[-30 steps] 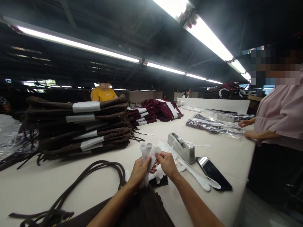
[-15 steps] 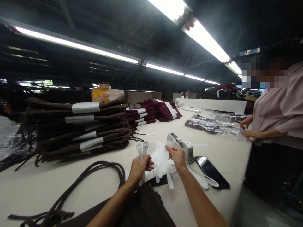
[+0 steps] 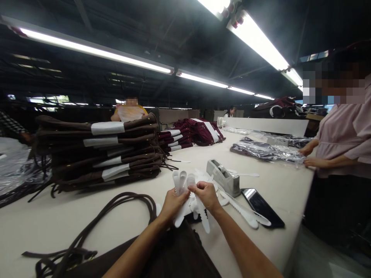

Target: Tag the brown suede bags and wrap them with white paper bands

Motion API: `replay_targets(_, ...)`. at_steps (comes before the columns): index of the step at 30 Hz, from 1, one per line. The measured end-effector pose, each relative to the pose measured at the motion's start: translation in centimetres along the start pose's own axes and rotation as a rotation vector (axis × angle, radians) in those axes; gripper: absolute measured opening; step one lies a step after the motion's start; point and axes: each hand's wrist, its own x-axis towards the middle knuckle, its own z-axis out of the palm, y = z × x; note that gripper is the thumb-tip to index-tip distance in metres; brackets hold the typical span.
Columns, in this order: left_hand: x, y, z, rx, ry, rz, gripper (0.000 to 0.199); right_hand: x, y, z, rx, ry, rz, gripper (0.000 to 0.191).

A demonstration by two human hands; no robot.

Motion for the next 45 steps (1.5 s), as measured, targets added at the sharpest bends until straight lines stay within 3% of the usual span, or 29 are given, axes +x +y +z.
replay_targets(4, 0.1, 0.4, -0.7, -0.087, 0.023, -0.044, 0.035, 0.7, 0.6, -1.5, 0.046, 0.081, 0.066, 0.05)
replay_targets(8, 0.3, 0.4, -0.9, -0.112, 0.061, -0.065, 0.037, 2.0, 1.8, -4.1, -0.259, 0.326, 0.087, 0.048)
replay_targets(10, 0.4, 0.2, -0.8, -0.121, 0.07, -0.072, 0.041, 2.3, 1.8, -4.4, -0.311, 0.386, 0.032, 0.051)
replay_targets(12, 0.3, 0.0, -0.6, -0.118, 0.064, -0.078, 0.045, 2.0, 1.4, -3.8, -0.196, 0.308, -0.017, 0.056)
replay_targets(15, 0.0, 0.0, -0.3, -0.101, 0.033, -0.083, 0.045, 1.0, 0.1, -1.8, 0.138, -0.01, 0.052, 0.051)
replay_targets(17, -0.1, 0.1, -0.1, -0.083, -0.002, -0.079, 0.044, 0.2, -0.6, -0.7, 0.274, -0.12, 0.101, 0.042)
replay_targets(23, -0.4, 0.5, 0.3, -0.076, -0.072, -0.069, 0.049, 0.1, -0.6, -0.4, 0.393, 0.004, 0.191, 0.039)
replay_targets(30, -0.3, 0.2, 0.2, -0.107, -0.138, -0.074, 0.051, 0.1, -0.3, -0.3, 0.447, 0.002, 0.238, 0.044)
replay_targets(34, -0.1, 0.0, 0.1, -0.088, -0.1, -0.039, 0.047, 0.5, 0.3, -0.6, 0.211, 0.044, 0.15, 0.05)
replay_targets(39, 0.1, 0.4, 0.0, -0.094, -0.056, -0.022, 0.046, 1.9, 2.0, -3.2, -0.049, 0.301, 0.123, 0.041)
replay_targets(41, 0.1, 0.4, 0.0, -0.096, -0.061, -0.02, 0.046, 2.0, 1.8, -3.4, -0.124, 0.366, 0.072, 0.05)
replay_targets(43, 0.0, 0.4, 0.0, -0.095, -0.083, -0.021, 0.047, 1.5, 1.0, -2.7, -0.045, 0.249, 0.044, 0.052)
replay_targets(45, 0.0, 0.2, 0.1, -0.087, -0.126, -0.024, 0.049, 0.7, -0.1, -1.4, 0.157, 0.002, 0.073, 0.047)
